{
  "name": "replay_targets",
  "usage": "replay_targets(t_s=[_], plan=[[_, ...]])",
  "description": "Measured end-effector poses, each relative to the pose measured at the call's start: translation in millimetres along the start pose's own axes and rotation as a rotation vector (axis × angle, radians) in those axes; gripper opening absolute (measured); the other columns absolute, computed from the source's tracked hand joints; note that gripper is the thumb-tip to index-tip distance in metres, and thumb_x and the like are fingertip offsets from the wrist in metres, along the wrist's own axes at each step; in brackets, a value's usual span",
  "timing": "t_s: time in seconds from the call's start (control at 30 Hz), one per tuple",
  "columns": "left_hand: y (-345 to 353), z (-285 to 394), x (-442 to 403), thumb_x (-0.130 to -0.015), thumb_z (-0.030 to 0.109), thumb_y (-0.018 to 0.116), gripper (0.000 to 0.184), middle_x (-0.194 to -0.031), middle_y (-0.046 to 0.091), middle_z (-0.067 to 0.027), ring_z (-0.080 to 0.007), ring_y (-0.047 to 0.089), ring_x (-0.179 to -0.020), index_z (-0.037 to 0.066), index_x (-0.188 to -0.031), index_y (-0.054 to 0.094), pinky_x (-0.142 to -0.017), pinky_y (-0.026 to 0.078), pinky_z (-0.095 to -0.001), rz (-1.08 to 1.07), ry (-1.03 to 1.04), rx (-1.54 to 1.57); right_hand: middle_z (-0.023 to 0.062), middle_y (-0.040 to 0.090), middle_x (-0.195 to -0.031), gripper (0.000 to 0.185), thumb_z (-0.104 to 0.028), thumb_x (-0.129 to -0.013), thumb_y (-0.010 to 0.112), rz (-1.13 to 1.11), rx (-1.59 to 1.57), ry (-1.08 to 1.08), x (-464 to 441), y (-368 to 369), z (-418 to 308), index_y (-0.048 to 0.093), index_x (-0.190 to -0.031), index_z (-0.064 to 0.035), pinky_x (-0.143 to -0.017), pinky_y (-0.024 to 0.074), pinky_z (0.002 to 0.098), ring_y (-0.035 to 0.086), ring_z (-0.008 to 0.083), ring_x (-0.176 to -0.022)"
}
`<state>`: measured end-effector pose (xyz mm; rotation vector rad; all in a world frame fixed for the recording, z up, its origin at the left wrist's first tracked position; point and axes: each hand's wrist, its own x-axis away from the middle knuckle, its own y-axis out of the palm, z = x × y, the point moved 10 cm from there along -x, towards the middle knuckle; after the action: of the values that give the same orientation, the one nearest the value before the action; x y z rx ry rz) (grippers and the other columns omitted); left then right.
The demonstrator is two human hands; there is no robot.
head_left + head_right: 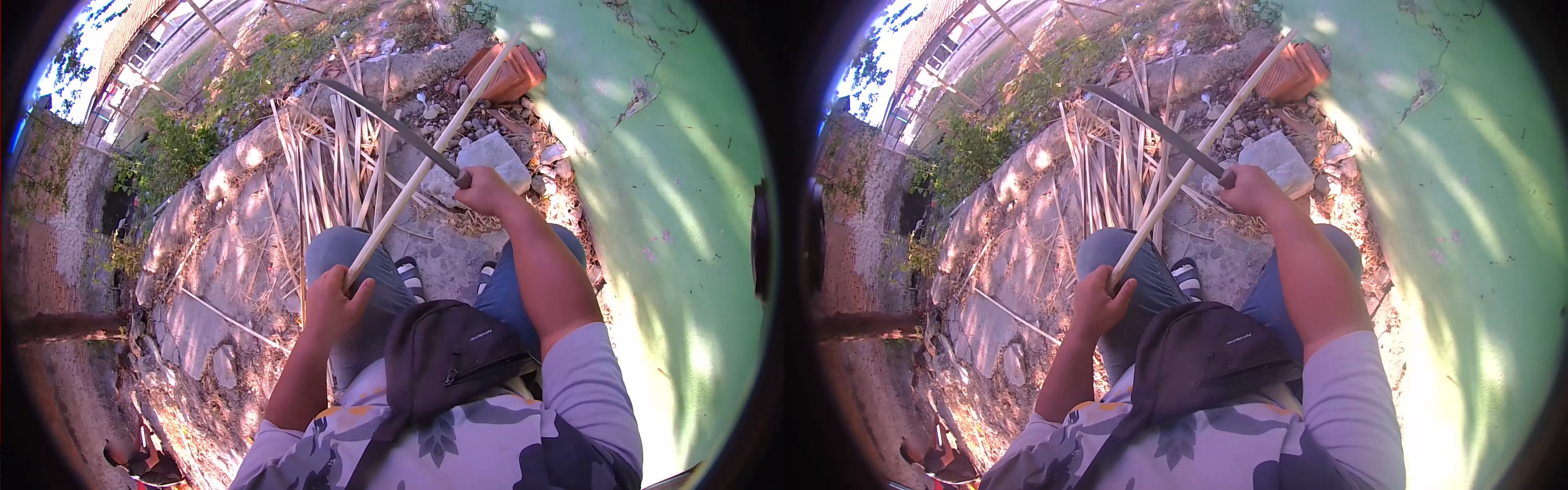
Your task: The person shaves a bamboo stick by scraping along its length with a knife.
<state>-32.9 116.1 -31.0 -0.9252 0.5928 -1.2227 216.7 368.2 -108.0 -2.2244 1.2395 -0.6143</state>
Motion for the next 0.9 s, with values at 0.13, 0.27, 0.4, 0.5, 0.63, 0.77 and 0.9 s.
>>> replay_targets(t_s=[0.13,0.27,0.4,0.5,0.63,0.77,0.9], plan=[[3,0,-3,-0.084,0.040,0.082,0.045,-0.080,0.065,-0.0206,-0.0384,0.066,-0.071,-0.001,-0.091,0.064,-0.065,0.051,-0.0473,-0.029,0.038,-0.046,0.0157,0.076,-0.097,0.022,-0.023,-0.079,0.073,-0.133,0.278,-0.136,19,22,-42,0.076,-0.098,-0.0114,-0.085,0.0575,0.0464,0.073,0.0369,-0.094],[3,-2,-2,-0.083,0.039,0.083,0.045,-0.079,0.066,-0.0202,-0.0381,0.067,-0.072,-0.001,-0.090,0.065,-0.066,0.051,-0.0463,0.005,0.100,-0.050,0.0147,0.075,-0.094,0.017,-0.024,-0.080,0.073,-0.178,0.510,-0.297,36,32,-80,0.075,-0.093,-0.0128,-0.084,0.0570,0.0488,0.072,0.0364,-0.094],[-1,-4,1,-0.082,0.039,0.086,0.045,-0.071,0.063,-0.0176,-0.0368,0.064,-0.066,0.000,-0.086,0.063,-0.061,0.048,-0.0448,-0.002,0.099,-0.004,0.0157,0.072,-0.083,0.020,-0.024,-0.079,0.075,-0.007,0.205,-0.172,17,0,-34,0.072,-0.091,-0.0077,-0.074,0.0543,0.0461,0.070,0.0340,-0.079],[-1,-5,-2,-0.082,0.039,0.085,0.045,-0.070,0.062,-0.0171,-0.0353,0.063,-0.064,0.000,-0.086,0.063,-0.061,0.048,-0.0438,0.036,0.101,0.006,0.0175,0.073,-0.084,0.020,-0.022,-0.080,0.074,0.111,-0.010,-0.025,6,-15,-9,0.072,-0.092,-0.0059,-0.074,0.0547,0.0461,0.071,0.0372,-0.081],[-1,-7,-6,-0.083,0.035,0.085,0.040,-0.073,0.065,-0.0175,-0.0338,0.066,-0.066,0.000,-0.089,0.067,-0.062,0.050,-0.0436,-0.033,0.020,0.035,0.0179,0.075,-0.089,0.021,-0.023,-0.079,0.073,0.088,0.093,-0.088,20,-21,-32,0.074,-0.095,-0.0082,-0.080,0.0563,0.0482,0.072,0.0398,-0.088],[0,-9,-3,-0.083,0.032,0.085,0.037,-0.069,0.063,-0.0145,-0.0271,0.063,-0.061,0.000,-0.088,0.067,-0.059,0.048,-0.0395,-0.053,-0.049,0.085,0.0153,0.074,-0.088,0.016,-0.025,-0.079,0.071,-0.038,0.395,-0.300,34,17,-69,0.072,-0.091,-0.0139,-0.081,0.0568,0.0489,0.072,0.0377,-0.090],[-1,-11,-2,-0.084,0.031,0.085,0.037,-0.067,0.061,-0.0118,-0.0219,0.060,-0.060,-0.001,-0.090,0.067,-0.058,0.047,-0.0371,-0.024,0.015,0.062,0.0166,0.071,-0.079,0.017,-0.025,-0.077,0.075,0.026,0.401,-0.364,24,8,-57,0.070,-0.086,-0.0124,-0.073,0.0563,0.0486,0.071,0.0376,-0.078]])
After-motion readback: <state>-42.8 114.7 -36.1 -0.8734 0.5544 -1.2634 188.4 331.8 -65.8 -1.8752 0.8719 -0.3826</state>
